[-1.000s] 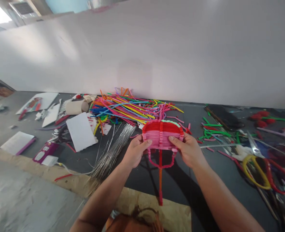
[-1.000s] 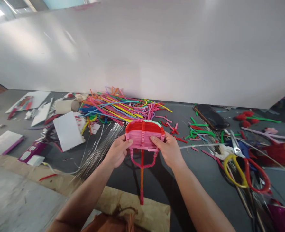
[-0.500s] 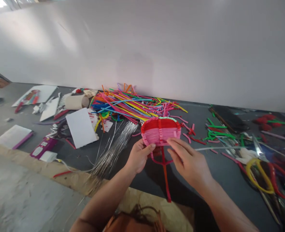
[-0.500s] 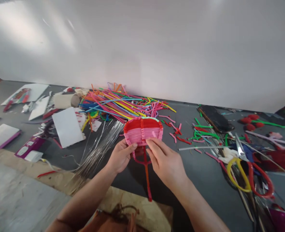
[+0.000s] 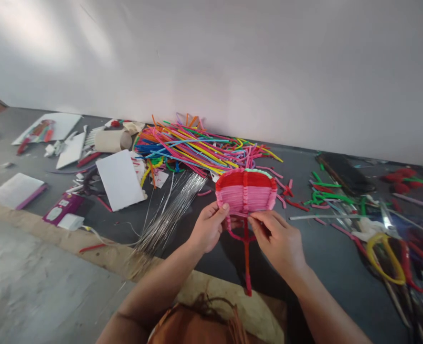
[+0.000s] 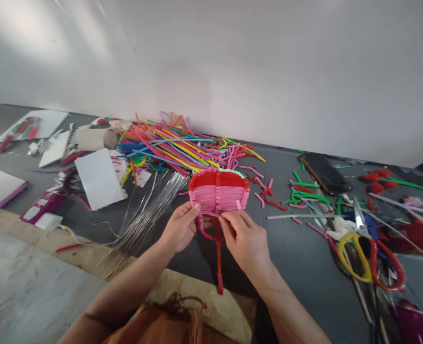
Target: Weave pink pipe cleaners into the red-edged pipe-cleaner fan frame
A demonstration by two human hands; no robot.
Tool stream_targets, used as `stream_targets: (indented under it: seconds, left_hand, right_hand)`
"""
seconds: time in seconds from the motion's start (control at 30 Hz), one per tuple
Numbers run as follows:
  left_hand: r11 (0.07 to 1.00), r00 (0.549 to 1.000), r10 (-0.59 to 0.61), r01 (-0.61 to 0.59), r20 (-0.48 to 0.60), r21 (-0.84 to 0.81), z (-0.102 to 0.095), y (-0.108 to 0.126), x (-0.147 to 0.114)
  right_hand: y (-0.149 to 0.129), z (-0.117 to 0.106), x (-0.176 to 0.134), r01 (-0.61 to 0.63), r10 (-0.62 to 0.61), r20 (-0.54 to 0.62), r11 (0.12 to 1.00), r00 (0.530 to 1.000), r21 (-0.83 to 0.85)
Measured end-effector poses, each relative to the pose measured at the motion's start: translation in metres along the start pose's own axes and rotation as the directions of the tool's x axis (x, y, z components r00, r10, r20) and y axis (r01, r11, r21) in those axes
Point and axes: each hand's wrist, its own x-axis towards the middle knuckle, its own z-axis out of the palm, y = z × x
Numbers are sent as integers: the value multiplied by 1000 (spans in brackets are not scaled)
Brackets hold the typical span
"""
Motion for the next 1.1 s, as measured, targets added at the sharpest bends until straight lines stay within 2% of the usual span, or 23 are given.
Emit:
stream_targets:
  seconds: [0.13,0.37,0.57,0.8,0.93,1.1]
  left_hand:
    - [999,1000,8,-8,4,46,-2,-1,0]
    - [982,996,-3,-14,89,186,-8,-3,2]
    - [961,999,49,-47,-3,273,-3,-5,1]
    - [955,990,140,-130,-19,267,-2,-8,3]
    - [961,985,172,-164,-17,223,-1,-9,4]
    - [978,991,131,-128,-10,166,0,-6,1]
  right_hand:
    - [4,3,-2,-18,17,-12,999,1000,-47]
    - [9,2,-3,-53,52,-12,997,999,-64]
    - [8,4,-2,-53,53,0,997,999,-50]
    - [3,1,1,-52,53,-29,997,998,53]
    - [-4,-4,2,-59,59,3,981,998,187]
    - [-11,-6,1,49,-77,62,928,995,370]
